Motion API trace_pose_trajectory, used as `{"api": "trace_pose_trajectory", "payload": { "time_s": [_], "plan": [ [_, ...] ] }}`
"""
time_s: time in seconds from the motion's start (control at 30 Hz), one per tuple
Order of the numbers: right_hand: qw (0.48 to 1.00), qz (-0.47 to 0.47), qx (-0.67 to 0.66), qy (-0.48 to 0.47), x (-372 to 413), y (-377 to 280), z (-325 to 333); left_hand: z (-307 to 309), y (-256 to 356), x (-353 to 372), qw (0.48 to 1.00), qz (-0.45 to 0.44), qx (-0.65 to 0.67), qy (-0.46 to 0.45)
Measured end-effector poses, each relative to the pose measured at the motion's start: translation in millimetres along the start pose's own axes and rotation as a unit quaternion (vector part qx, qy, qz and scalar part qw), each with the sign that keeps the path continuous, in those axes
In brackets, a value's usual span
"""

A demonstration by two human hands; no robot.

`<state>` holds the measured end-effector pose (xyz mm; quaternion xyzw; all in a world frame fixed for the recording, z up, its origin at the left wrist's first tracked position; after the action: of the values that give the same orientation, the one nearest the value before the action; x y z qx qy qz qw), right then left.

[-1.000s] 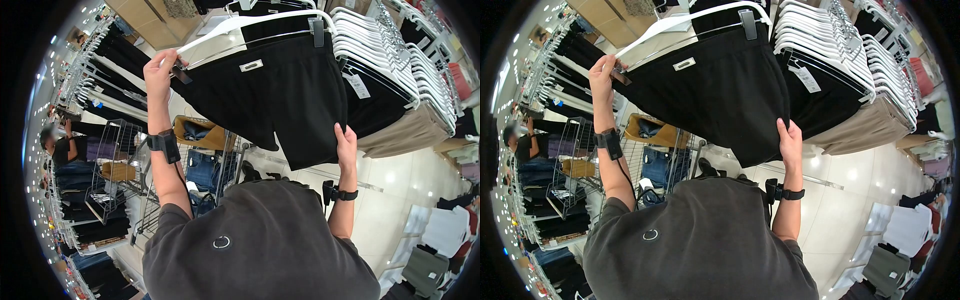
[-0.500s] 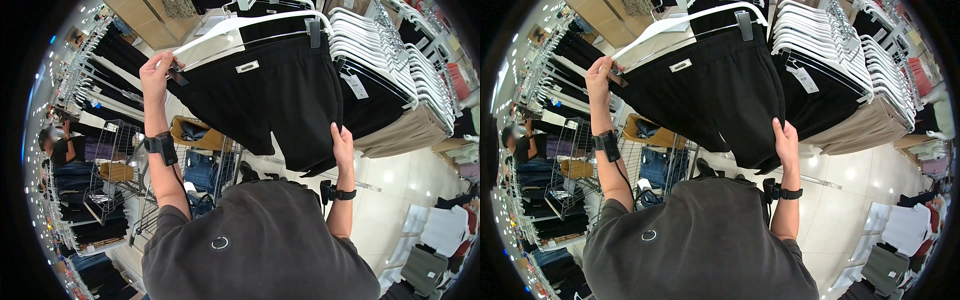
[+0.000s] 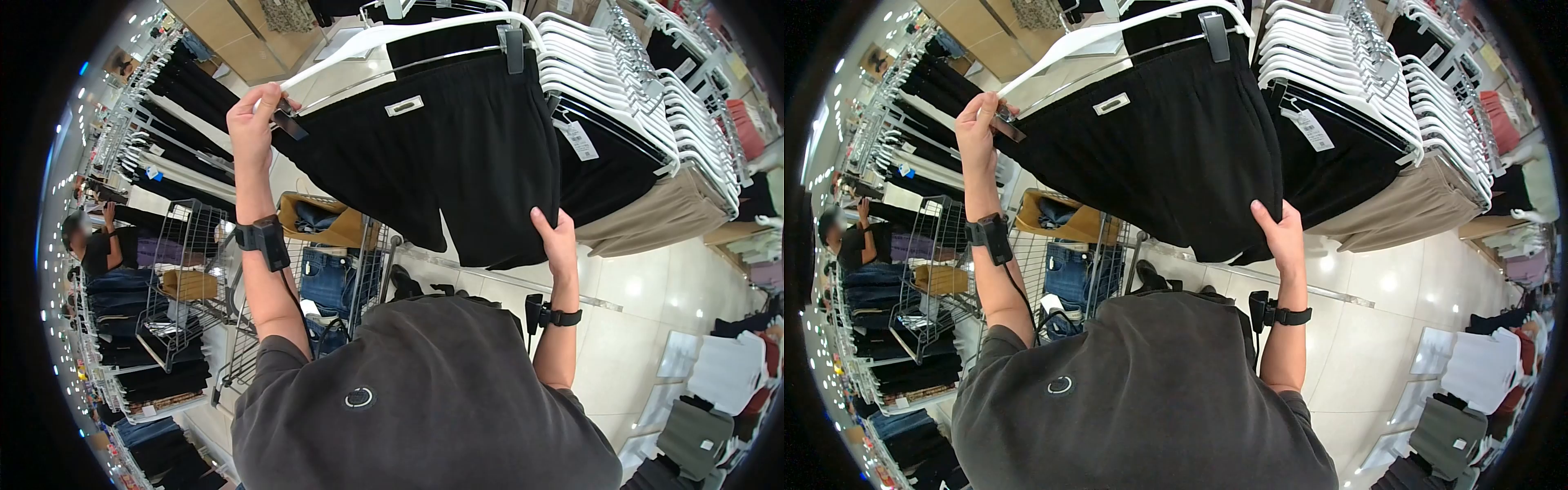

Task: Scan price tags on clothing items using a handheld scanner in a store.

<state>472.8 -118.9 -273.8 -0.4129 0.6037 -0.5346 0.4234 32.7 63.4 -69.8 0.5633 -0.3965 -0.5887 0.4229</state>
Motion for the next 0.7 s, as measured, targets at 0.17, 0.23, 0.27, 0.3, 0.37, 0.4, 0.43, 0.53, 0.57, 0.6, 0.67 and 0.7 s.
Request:
{"api": "trace_pose_trajectory", "payload": {
  "time_s": [0.17,0.23,0.27,0.3,0.37,0.4,0.43,0.53,0.57,0.6,0.67,0.7],
  "plan": [
    [0.995,-0.033,0.017,-0.092,4,27,-5,13,1,-2,1.0,-0.003,0.01,0.024],
    [0.996,-0.029,-0.008,-0.086,3,31,-5,17,4,-1,0.999,-0.004,0.012,0.034],
    [0.997,-0.022,-0.008,-0.078,1,33,-2,15,3,-1,0.999,-0.007,0.013,0.032],
    [0.997,-0.016,-0.008,-0.07,1,33,-2,16,3,-1,0.999,-0.01,0.014,0.03],
    [0.998,-0.01,-0.007,-0.059,0,33,-1,18,4,0,0.999,-0.014,0.016,0.027],
    [0.998,-0.012,-0.007,-0.057,-1,34,-1,18,4,0,0.999,-0.016,0.016,0.027],
    [0.998,-0.013,-0.007,-0.054,-1,34,-1,19,5,1,0.999,-0.018,0.017,0.026],
    [0.998,-0.029,-0.01,-0.055,2,30,-3,21,3,2,0.999,-0.005,0.007,0.035],
    [0.998,-0.027,0.001,-0.053,2,31,-1,21,3,3,0.999,-0.008,0.008,0.039],
    [0.998,-0.026,0.012,-0.051,2,32,0,21,5,4,0.999,-0.01,0.01,0.043],
    [0.998,-0.023,0.024,-0.047,2,34,3,20,7,5,0.999,-0.01,0.011,0.044],
    [0.998,-0.019,0.027,-0.045,2,33,4,19,8,4,0.999,-0.009,0.011,0.042]
  ]
}}
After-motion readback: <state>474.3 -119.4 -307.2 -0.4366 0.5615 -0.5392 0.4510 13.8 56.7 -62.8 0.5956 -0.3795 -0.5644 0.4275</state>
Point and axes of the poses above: each hand's wrist, its own x-axis away from the middle knuckle, its own z-axis out of the back of the hand, y = z × x, the point moved 10 cm from there along -x, towards the middle knuckle, and after that the axes turned 9 degrees about z, right-handed, at the moved point
